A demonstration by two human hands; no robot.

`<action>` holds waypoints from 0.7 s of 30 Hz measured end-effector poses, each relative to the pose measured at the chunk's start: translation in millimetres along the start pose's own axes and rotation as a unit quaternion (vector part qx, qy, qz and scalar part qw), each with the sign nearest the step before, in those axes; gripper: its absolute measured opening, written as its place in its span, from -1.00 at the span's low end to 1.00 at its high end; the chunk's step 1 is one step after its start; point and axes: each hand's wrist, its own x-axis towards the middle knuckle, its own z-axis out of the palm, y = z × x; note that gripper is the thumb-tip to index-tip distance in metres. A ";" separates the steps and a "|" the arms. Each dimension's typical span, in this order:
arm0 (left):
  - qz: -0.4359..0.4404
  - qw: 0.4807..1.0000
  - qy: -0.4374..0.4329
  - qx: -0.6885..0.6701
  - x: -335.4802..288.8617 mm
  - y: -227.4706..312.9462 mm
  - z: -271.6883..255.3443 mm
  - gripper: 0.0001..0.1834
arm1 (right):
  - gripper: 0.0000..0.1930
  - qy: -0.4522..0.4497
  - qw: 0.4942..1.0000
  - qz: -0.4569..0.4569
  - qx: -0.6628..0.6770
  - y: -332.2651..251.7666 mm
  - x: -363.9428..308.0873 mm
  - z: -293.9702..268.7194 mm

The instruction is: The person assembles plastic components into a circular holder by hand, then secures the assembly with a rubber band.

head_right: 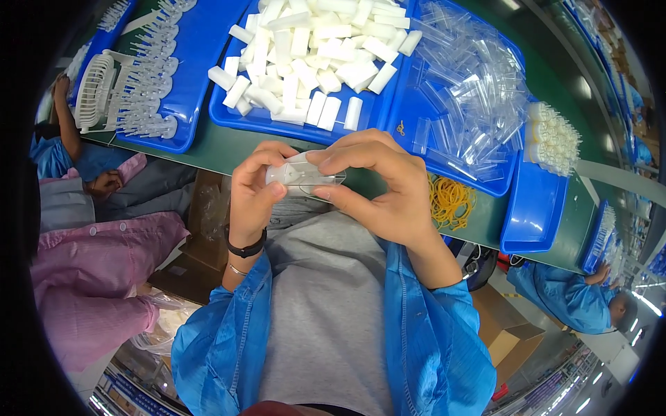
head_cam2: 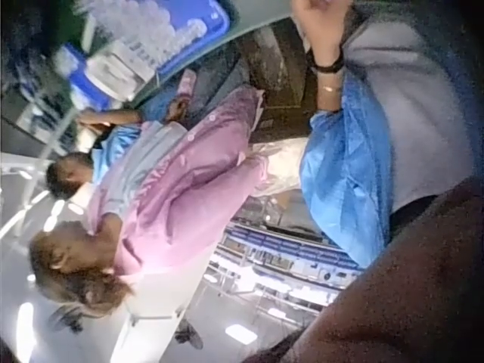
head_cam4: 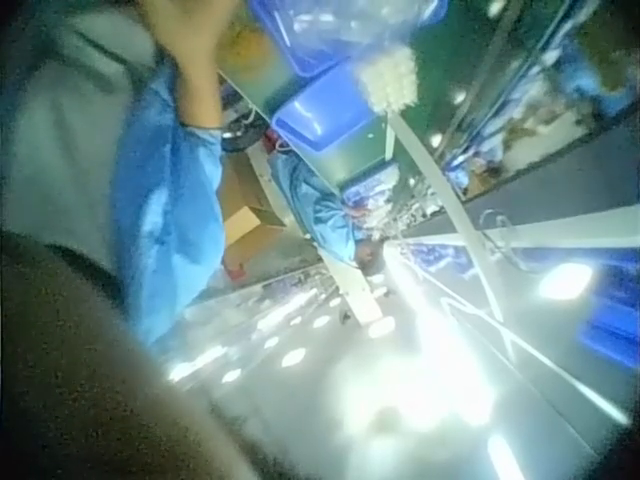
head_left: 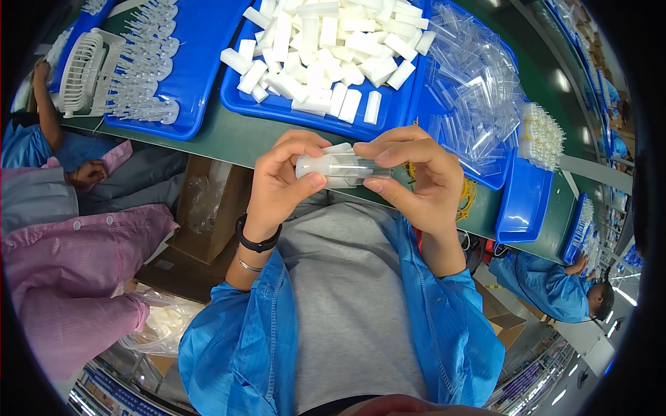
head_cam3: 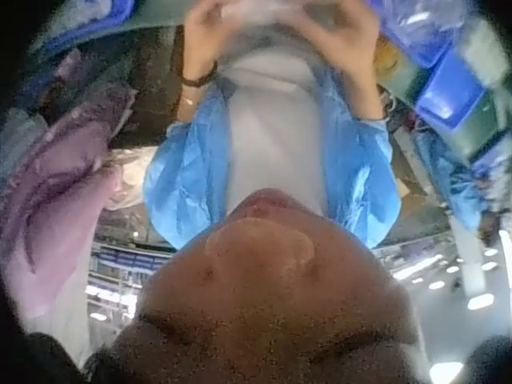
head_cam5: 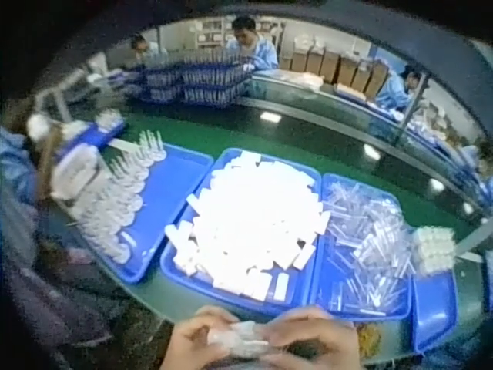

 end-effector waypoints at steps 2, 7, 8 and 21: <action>0.012 1.000 -0.002 0.007 0.3 -1.0 0.9 -0.74 | -0.74 0.012 1.000 0.006 0.018 2.3 -2.3 1.1; -0.011 1.000 0.021 -0.001 -0.6 -0.6 3.9 -0.77 | -0.75 0.028 1.000 -0.002 0.013 6.6 -6.6 4.3; -0.020 0.999 0.028 -0.001 -0.7 -0.4 4.3 -0.78 | -0.75 0.030 1.000 -0.006 0.003 7.2 -6.9 4.6; 0.014 0.997 0.026 0.064 -1.3 12.2 8.3 -0.76 | -0.69 0.016 0.993 -0.093 -0.066 6.5 -11.2 6.7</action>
